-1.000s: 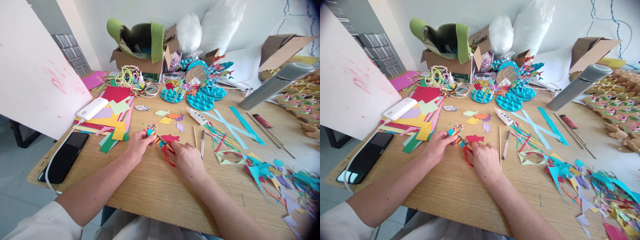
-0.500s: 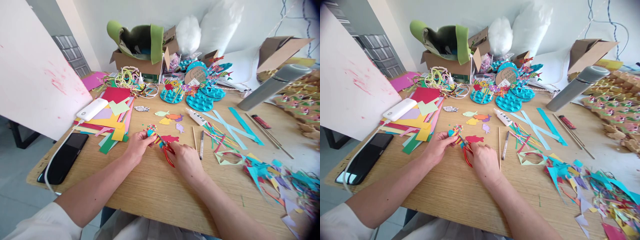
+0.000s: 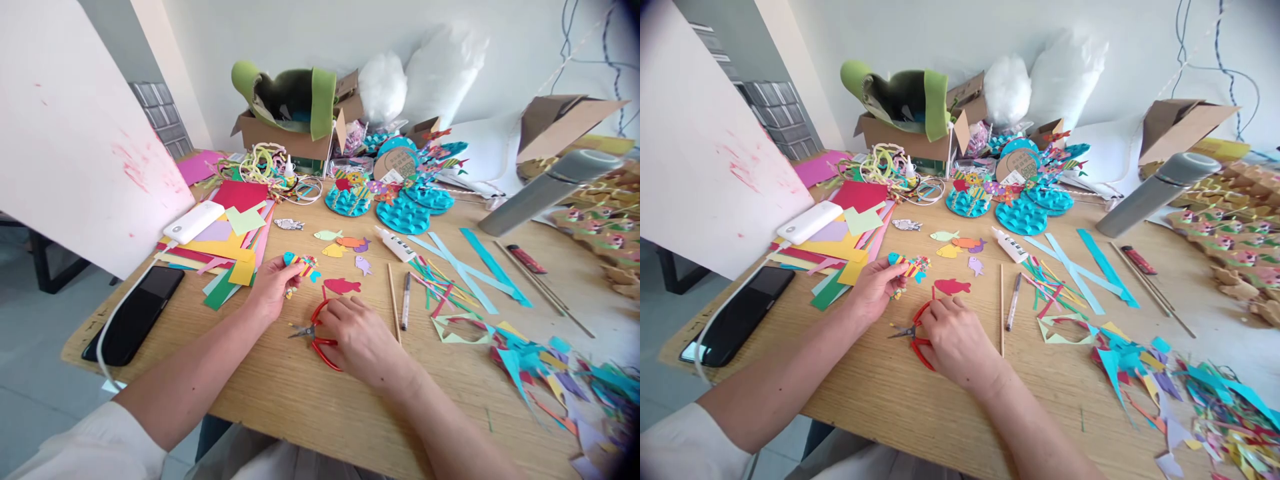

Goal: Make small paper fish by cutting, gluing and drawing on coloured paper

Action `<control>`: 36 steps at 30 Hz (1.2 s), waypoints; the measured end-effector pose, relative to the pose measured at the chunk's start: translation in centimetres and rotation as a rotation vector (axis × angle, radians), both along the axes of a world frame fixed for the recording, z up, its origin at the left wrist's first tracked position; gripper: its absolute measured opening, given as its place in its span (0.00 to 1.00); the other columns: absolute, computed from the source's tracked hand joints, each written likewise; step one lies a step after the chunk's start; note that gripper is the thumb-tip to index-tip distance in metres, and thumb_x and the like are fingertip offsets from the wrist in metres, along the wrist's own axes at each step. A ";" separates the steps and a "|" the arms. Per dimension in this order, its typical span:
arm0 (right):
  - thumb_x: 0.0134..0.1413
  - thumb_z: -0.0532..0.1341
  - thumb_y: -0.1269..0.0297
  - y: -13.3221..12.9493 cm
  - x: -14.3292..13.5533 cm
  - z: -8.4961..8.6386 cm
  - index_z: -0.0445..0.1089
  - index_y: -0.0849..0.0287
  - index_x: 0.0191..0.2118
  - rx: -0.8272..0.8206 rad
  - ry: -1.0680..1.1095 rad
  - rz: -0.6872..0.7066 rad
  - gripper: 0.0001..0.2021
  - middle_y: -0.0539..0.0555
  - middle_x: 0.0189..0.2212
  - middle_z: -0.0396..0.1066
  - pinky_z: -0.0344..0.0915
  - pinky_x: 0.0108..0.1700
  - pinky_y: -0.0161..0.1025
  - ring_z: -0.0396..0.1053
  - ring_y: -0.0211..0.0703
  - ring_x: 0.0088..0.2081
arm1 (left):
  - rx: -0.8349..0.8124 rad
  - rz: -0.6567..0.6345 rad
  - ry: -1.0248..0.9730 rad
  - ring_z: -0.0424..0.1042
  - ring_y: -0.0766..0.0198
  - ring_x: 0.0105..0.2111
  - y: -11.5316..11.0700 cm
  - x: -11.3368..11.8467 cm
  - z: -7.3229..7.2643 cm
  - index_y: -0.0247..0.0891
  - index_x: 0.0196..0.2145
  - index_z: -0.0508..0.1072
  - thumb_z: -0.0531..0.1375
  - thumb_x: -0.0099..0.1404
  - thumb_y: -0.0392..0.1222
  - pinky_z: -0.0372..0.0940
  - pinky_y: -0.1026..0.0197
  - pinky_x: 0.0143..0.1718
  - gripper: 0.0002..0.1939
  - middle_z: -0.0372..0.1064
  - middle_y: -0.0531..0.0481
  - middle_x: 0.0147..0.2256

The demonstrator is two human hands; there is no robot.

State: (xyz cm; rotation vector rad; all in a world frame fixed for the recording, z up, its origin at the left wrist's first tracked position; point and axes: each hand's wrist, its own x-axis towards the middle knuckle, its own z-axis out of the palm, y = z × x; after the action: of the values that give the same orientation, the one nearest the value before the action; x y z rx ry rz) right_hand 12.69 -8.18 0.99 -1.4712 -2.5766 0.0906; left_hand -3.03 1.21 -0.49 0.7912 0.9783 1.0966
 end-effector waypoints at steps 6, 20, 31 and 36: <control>0.50 0.66 0.54 -0.3 -0.7 0.1 0.74 0.60 0.35 -0.114 -0.004 0.114 0.14 0.59 0.39 0.72 0.60 0.44 0.45 0.65 0.52 0.42 | -0.018 -0.039 -0.053 0.65 0.73 0.21 -0.1 0.1 0.1 0.35 0.24 0.74 0.74 0.40 0.42 0.59 0.69 0.24 0.15 0.71 0.54 0.24; 0.57 0.60 0.66 -0.5 -0.5 0.3 0.71 0.56 0.35 -0.053 0.635 0.018 0.03 0.54 0.33 0.72 0.63 0.44 0.45 0.67 0.45 0.38 | -0.058 -0.106 -0.130 0.68 0.71 0.24 -0.7 0.3 -0.1 0.36 0.25 0.76 0.75 0.41 0.40 0.61 0.67 0.26 0.14 0.72 0.53 0.25; 0.58 0.62 0.53 1.6 0.3 -1.6 0.74 0.59 0.34 -0.211 1.113 -0.403 0.14 0.55 0.30 0.77 0.66 0.38 0.40 0.71 0.44 0.33 | -0.053 -0.336 -0.080 0.66 0.70 0.25 -2.5 1.1 -0.5 0.35 0.24 0.75 0.75 0.44 0.45 0.60 0.66 0.29 0.16 0.70 0.52 0.25; 0.55 0.62 0.53 1.9 1.1 -1.4 0.72 0.59 0.28 -0.194 1.123 -0.433 0.14 0.52 0.23 0.74 0.64 0.32 0.38 0.69 0.42 0.26 | 0.026 -0.322 -0.003 0.65 0.68 0.25 -2.4 1.0 -0.5 0.35 0.28 0.77 0.72 0.49 0.52 0.60 0.64 0.27 0.17 0.70 0.51 0.25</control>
State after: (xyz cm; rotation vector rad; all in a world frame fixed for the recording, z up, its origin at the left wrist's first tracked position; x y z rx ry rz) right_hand 13.78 -6.27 -0.39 -1.3919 -1.3617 0.8426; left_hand -2.04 -1.18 -1.02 0.9313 0.8018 0.8321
